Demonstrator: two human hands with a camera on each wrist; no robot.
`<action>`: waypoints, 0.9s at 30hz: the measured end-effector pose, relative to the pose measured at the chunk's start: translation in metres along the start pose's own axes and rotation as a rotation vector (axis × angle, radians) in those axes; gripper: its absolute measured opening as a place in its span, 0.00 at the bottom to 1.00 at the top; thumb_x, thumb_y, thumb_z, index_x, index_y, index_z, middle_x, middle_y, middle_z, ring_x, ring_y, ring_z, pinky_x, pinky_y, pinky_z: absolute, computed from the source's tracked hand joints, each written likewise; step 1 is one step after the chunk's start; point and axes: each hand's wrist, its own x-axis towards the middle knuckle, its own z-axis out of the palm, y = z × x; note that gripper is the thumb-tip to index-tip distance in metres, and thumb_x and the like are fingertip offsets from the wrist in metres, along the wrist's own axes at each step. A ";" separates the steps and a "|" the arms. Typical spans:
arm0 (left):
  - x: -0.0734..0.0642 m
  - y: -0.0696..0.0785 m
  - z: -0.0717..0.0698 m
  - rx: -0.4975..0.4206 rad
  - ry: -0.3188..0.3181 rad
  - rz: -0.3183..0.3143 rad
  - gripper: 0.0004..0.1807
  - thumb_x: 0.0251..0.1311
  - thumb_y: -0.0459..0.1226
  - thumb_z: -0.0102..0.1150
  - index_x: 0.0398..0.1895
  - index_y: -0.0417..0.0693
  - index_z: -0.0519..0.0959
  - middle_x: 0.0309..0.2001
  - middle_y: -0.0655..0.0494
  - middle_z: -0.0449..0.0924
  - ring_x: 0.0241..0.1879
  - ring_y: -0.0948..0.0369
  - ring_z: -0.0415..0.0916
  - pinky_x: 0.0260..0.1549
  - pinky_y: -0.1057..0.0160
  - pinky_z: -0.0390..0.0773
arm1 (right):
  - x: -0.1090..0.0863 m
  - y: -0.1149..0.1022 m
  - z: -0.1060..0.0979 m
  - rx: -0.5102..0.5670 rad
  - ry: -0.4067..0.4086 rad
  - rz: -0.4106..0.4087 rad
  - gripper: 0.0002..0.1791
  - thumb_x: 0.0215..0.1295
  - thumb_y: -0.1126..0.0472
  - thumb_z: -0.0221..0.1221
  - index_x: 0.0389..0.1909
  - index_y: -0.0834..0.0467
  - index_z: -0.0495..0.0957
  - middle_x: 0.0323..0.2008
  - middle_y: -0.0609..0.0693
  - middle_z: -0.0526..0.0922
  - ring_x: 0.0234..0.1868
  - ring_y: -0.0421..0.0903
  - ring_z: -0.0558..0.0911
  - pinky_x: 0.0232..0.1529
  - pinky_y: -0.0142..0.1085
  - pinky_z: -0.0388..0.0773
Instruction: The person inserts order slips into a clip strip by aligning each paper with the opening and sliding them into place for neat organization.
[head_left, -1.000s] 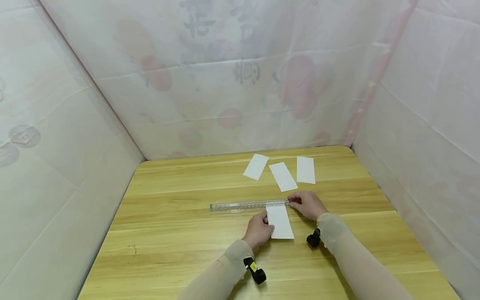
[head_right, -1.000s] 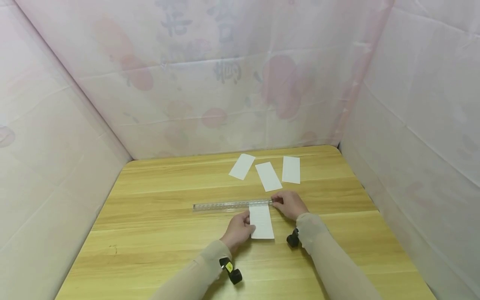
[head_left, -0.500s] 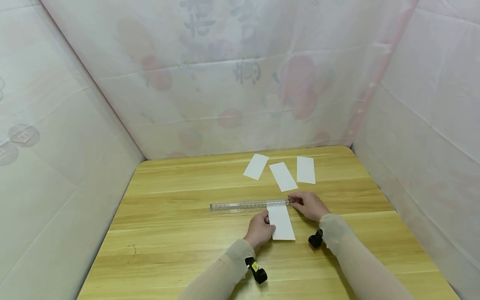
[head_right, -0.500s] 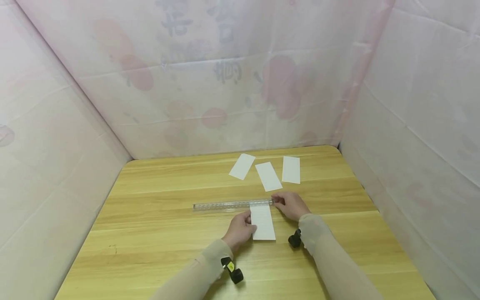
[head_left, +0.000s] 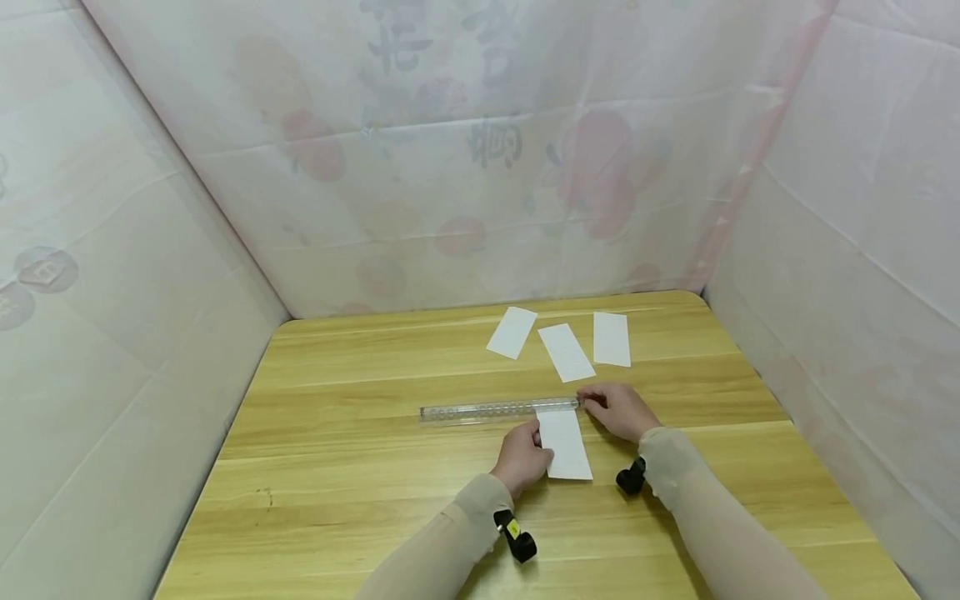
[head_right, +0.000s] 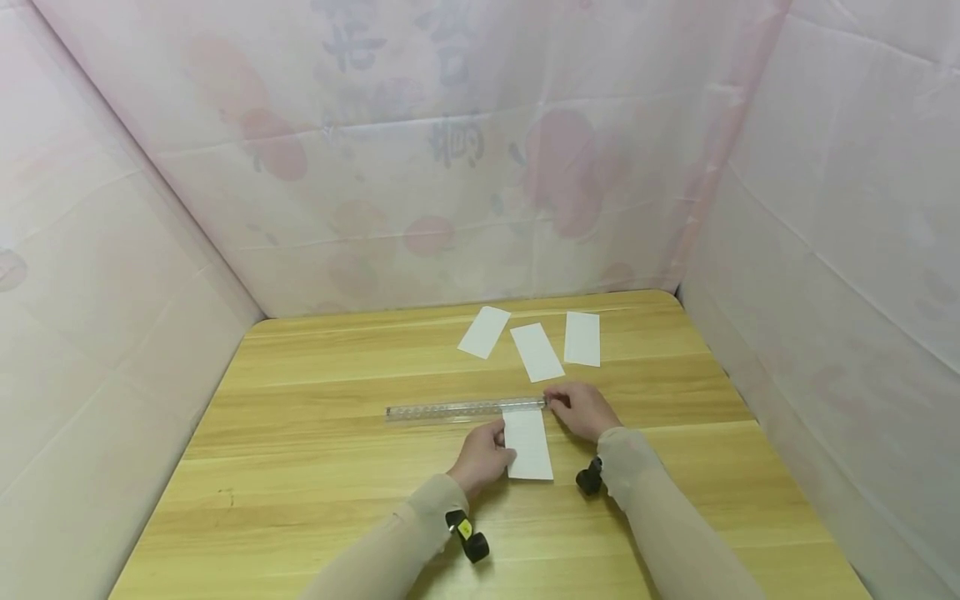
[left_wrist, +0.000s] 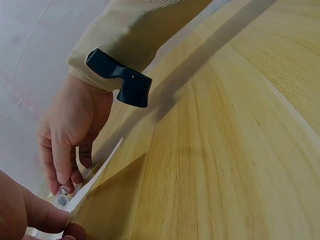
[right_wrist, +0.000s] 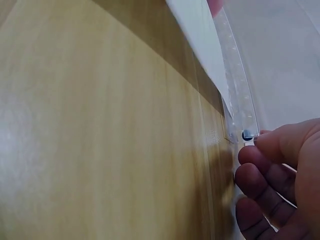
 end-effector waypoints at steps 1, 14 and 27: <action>0.000 0.000 0.000 -0.001 0.002 -0.002 0.08 0.52 0.23 0.55 0.27 0.40 0.67 0.19 0.58 0.58 0.17 0.62 0.55 0.17 0.65 0.58 | 0.000 0.000 0.000 0.005 0.001 0.001 0.13 0.68 0.60 0.58 0.51 0.55 0.83 0.48 0.50 0.83 0.50 0.49 0.80 0.50 0.49 0.76; -0.002 0.003 0.002 0.060 0.018 0.017 0.25 0.55 0.26 0.58 0.60 0.37 0.75 0.29 0.57 0.70 0.28 0.63 0.65 0.26 0.66 0.67 | 0.001 0.003 0.002 0.019 0.016 -0.013 0.11 0.68 0.57 0.59 0.48 0.53 0.83 0.46 0.48 0.84 0.48 0.47 0.80 0.49 0.48 0.76; 0.000 0.002 0.007 -0.094 0.064 -0.042 0.27 0.55 0.23 0.56 0.61 0.30 0.70 0.30 0.56 0.67 0.31 0.63 0.64 0.30 0.66 0.66 | 0.001 0.005 0.003 0.020 0.017 -0.015 0.11 0.68 0.57 0.59 0.48 0.53 0.83 0.46 0.48 0.84 0.49 0.48 0.80 0.50 0.48 0.75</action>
